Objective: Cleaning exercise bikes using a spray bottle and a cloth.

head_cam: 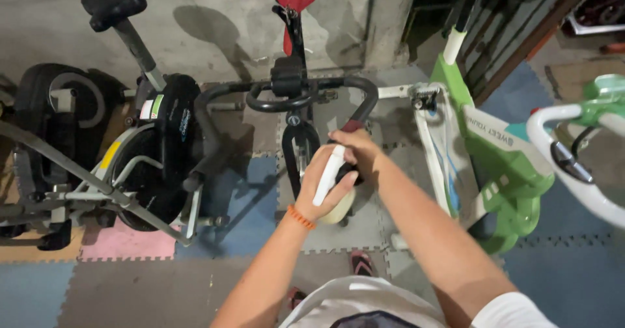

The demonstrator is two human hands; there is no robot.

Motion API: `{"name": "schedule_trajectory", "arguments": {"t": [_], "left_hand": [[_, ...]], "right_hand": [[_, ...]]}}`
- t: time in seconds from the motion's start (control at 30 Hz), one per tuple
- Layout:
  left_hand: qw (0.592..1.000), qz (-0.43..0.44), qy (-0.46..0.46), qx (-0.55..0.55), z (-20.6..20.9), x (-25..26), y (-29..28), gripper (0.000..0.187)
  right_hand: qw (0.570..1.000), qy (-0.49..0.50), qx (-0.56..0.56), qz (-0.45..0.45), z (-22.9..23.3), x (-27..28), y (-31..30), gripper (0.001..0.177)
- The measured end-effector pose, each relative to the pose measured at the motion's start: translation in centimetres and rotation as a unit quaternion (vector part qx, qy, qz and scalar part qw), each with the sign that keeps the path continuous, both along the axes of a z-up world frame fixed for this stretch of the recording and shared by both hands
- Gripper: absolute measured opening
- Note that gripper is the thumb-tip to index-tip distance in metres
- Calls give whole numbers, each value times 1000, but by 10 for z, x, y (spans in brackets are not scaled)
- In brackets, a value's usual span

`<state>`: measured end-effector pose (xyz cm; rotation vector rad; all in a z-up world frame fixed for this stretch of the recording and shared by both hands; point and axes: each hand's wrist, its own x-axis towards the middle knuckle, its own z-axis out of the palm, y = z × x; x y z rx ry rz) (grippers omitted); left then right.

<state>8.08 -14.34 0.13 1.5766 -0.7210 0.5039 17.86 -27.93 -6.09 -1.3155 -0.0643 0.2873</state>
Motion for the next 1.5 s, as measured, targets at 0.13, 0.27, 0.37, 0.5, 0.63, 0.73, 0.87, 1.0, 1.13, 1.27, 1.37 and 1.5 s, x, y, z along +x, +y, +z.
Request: {"name": "schedule_trajectory", "arguments": {"t": [0.13,0.27,0.37,0.5,0.63,0.73,0.87,1.0,1.13,1.27,1.37,1.5], "left_hand": [[998,50,-7,47,8,-4,-6,30],[985,139,-11,100,17,-14,-10,26],[982,168,1,83,18,-14,-15,23],[971,226,-7,71,13,-21,-24,24],[962,264,6,61,11,-24,-31,31],[965,258,15,46,11,-21,-31,32],[969,241,31,43,-8,-18,-34,31],[983,156,85,-36,-4,-16,-34,32],[985,131,102,-36,1,-9,-29,36],[986,112,114,-51,7,-15,-32,35],[987,101,111,-53,9,-12,-30,34],[987,96,117,-45,0,-9,-29,35]], "right_hand": [[951,152,-263,-51,-20,18,6,76],[980,68,-153,-105,-1,-12,-2,75],[984,-25,-116,-134,38,-25,-25,90],[986,-71,-114,-97,-9,-20,-53,78],[892,-382,-188,153,8,-19,-35,64],[872,-418,-214,140,-15,14,-36,73],[795,-497,-320,138,-43,56,-40,55],[710,-555,-420,107,-45,93,-42,47],[670,-580,-458,78,-60,133,-50,49],[699,-565,-420,124,-52,145,-65,43],[712,-528,-451,102,-62,174,-79,45],[750,-465,-469,34,-87,198,-84,41]]}}
